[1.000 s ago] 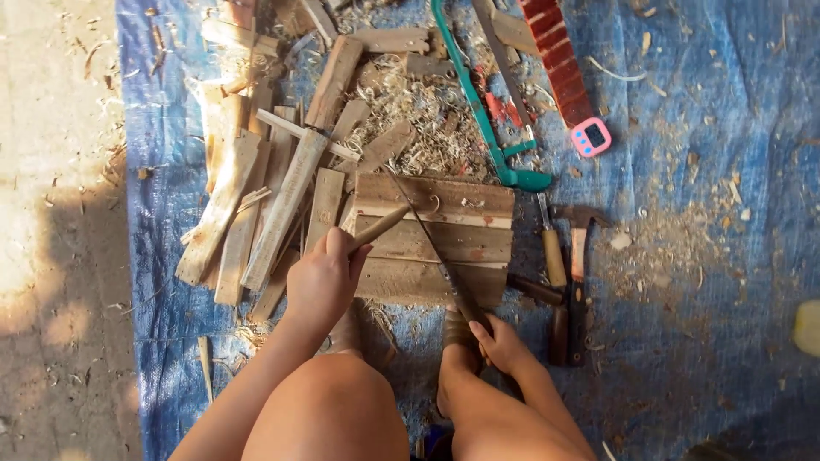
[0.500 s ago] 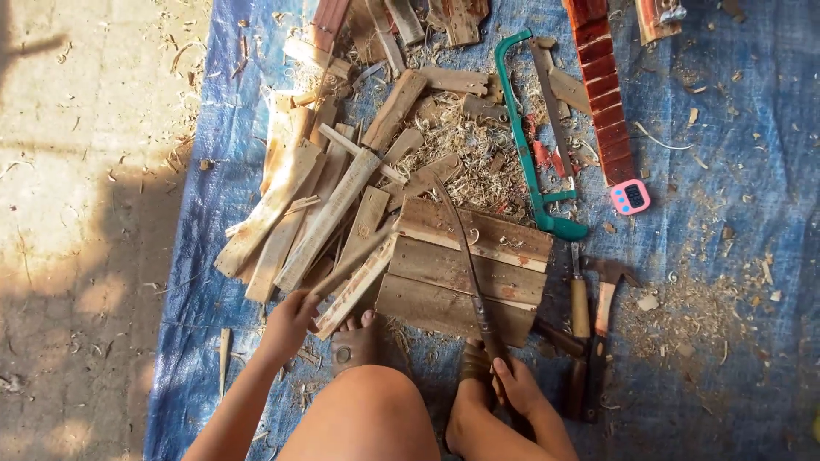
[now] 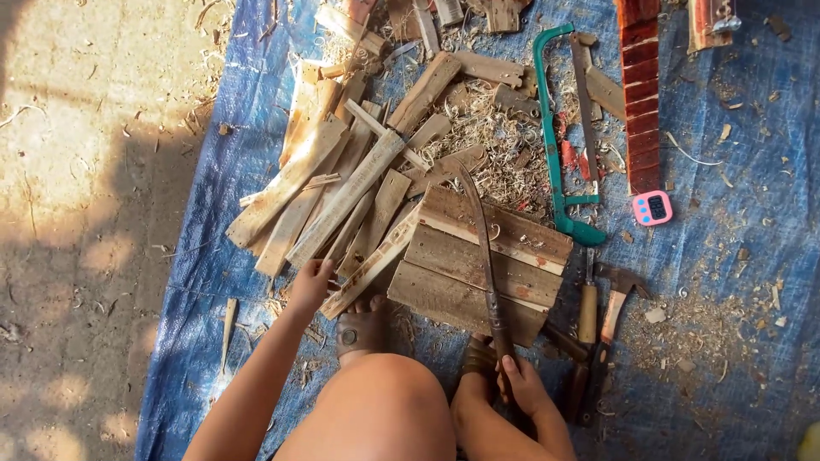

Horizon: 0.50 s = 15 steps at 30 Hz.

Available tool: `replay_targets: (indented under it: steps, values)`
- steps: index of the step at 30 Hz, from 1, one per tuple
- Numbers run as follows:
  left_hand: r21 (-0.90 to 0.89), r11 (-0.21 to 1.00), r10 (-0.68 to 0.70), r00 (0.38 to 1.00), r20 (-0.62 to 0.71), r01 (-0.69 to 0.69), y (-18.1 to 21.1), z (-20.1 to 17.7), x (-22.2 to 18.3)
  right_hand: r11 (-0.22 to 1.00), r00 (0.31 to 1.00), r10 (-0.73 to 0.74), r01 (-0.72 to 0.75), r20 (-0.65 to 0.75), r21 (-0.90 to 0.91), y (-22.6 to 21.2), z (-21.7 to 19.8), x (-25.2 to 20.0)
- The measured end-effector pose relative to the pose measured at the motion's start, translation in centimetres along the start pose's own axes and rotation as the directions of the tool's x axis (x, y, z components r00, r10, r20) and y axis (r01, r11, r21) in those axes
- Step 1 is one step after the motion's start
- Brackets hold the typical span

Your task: Shaping a small piece of wood by shaving it with a large curved knife against a wooden block on the floor.

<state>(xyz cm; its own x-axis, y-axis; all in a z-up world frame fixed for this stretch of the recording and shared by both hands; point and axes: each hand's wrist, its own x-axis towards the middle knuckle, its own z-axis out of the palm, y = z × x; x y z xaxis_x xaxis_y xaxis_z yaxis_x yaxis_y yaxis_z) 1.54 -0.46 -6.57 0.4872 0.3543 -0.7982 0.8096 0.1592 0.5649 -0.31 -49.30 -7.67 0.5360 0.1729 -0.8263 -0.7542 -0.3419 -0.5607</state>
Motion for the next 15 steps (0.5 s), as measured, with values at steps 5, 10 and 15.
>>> replay_targets:
  steps: [5, 10, 15]
  values:
    - [0.197, 0.978, 0.098, 0.979, -0.179, -0.062, -0.6, 0.1, 1.1, 1.0, 1.0, 0.003, -0.003, -0.018, -0.016, 0.4, 0.1, 0.1]
    - [0.607, 0.732, 0.448, 0.89, -0.084, -0.311, -3.1, 1.0, 1.9, 1.0, 1.0, 0.008, -0.008, -0.027, 0.007, 0.2, 0.4, -0.1]
    - [0.863, 0.397, 0.664, 0.747, -0.036, -0.311, -2.6, 1.3, 1.1, 0.999, 1.0, 0.017, -0.017, -0.01, 0.03, 0.7, 0.0, 0.0]
